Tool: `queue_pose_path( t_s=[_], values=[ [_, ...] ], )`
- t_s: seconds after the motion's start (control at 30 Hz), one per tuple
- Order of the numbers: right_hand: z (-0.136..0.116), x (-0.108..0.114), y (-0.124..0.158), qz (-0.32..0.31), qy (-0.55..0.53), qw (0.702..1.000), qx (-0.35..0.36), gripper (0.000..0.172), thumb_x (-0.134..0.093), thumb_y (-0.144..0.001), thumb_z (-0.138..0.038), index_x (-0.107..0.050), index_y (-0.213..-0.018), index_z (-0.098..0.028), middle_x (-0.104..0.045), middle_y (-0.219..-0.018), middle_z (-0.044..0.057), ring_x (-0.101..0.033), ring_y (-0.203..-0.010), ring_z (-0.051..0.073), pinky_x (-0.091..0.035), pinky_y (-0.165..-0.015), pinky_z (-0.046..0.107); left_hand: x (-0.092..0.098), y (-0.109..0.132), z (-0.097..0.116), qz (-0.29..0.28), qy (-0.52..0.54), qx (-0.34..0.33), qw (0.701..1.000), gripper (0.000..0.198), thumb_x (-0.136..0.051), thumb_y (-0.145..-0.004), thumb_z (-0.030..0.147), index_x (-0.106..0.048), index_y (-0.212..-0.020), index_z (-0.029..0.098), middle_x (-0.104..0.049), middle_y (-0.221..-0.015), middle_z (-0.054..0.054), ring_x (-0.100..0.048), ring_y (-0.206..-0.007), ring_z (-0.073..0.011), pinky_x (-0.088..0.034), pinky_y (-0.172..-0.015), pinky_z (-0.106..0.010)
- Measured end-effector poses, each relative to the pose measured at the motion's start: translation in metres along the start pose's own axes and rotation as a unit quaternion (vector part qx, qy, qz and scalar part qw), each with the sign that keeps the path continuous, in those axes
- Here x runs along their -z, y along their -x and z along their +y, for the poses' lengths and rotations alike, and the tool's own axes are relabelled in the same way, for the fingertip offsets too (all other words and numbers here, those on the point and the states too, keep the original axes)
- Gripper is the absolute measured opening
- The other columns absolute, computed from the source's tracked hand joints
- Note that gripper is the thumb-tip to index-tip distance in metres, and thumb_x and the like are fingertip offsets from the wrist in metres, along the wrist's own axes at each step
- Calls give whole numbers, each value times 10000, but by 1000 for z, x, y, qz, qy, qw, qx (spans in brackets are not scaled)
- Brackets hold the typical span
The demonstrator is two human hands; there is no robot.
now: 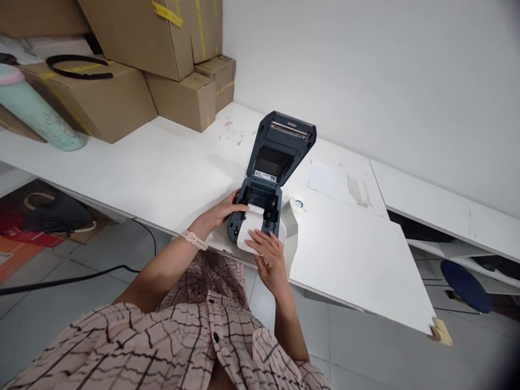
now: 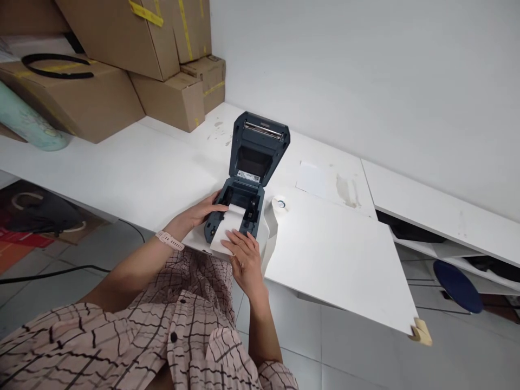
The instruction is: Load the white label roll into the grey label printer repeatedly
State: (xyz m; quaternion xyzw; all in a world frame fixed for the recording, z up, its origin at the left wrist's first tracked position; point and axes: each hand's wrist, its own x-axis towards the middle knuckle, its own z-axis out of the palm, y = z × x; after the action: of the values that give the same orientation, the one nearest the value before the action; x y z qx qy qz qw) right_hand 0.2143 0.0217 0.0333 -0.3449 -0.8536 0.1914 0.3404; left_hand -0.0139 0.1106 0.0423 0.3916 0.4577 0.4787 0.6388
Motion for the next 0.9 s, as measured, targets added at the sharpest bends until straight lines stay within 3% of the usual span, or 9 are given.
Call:
queue_pose_path(
  t_s=[0.17,0.3,0.4,0.5,0.53,0.6,0.7,0.8,0.9],
  values=[
    [2,-3,-1,15,-4,1000,14,366,-469,-1036,-194,-662,-1315,-330,-675,-1416,30,-579,-1386,228,-383,-1202,537,1,0,3,-28,-10,7,1000,858,-824,-737,340,-460,-1508,246,-544,-1522,-150,-588,-1321,-327,-514,-1087,-481],
    [0,2,1,17,-25,999,13,347,-471,-1046,-193,-664,-1307,-315,-674,-1416,50,-585,-1378,236,-365,-1207,572,-11,29,4,-19,-14,-6,1000,841,-777,-803,455,-433,-1539,237,-537,-1536,-157,-539,-1379,-360,-445,-1148,-522],
    [-7,27,0,-72,-62,995,8,346,-559,-1030,-287,-635,-1359,-359,-642,-1457,35,-529,-1432,274,-359,-1206,635,-24,70,-7,0,-38,-24,999,900,-762,-828,467,-324,-1603,329,-421,-1637,-102,-378,-1510,-360,-365,-1209,-527],
    [-9,67,-17,-151,-109,983,4,508,-709,-934,-439,-576,-1424,-422,-592,-1511,6,-488,-1464,293,-410,-1194,623,-29,101,-26,15,-55,-19,998,1051,-785,-812,466,-164,-1650,332,-316,-1690,-113,-333,-1532,-367,-356,-1214,-538],
    [-5,81,-29,-124,-117,985,0,532,-708,-930,-460,-556,-1440,-437,-563,-1540,0,-484,-1466,285,-416,-1198,607,-28,106,-31,12,-58,-14,998,1087,-792,-807,470,-130,-1656,322,-297,-1697,-119,-313,-1541,-365,-345,-1223,-532],
    [9,103,-64,-11,-112,994,-6,534,-645,-968,-486,-502,-1481,-451,-526,-1571,-5,-458,-1485,268,-373,-1233,587,-24,109,-38,10,-66,-7,998,1142,-809,-790,473,-89,-1661,307,-278,-1703,-131,-286,-1552,-364,-326,-1235,-522],
    [46,120,-139,132,-68,988,-43,651,-543,-966,-647,-407,-1554,-401,-404,-1654,14,-337,-1552,295,-332,-1243,599,-20,106,-38,-8,-64,9,998,1173,-814,-787,470,-51,-1663,308,-241,-1715,-136,-271,-1558,-369,-317,-1239,-524],
    [82,122,-213,164,-71,982,-66,764,-408,-933,-798,-373,-1572,-381,-354,-1678,2,-261,-1582,303,-273,-1265,579,-19,105,-30,-23,-49,12,998,1187,-803,-795,477,-21,-1665,279,-270,-1705,-144,-278,-1559,-353,-279,-1261,-509],
    [92,117,-247,148,-100,980,-89,819,-276,-909,-869,-439,-1534,-366,-434,-1627,2,-343,-1547,301,-321,-1244,554,-16,109,-27,-37,-37,-2,999,1211,-806,-779,503,-20,-1666,253,-291,-1698,-146,-269,-1566,-337,-252,-1275,-491]
  ],
)
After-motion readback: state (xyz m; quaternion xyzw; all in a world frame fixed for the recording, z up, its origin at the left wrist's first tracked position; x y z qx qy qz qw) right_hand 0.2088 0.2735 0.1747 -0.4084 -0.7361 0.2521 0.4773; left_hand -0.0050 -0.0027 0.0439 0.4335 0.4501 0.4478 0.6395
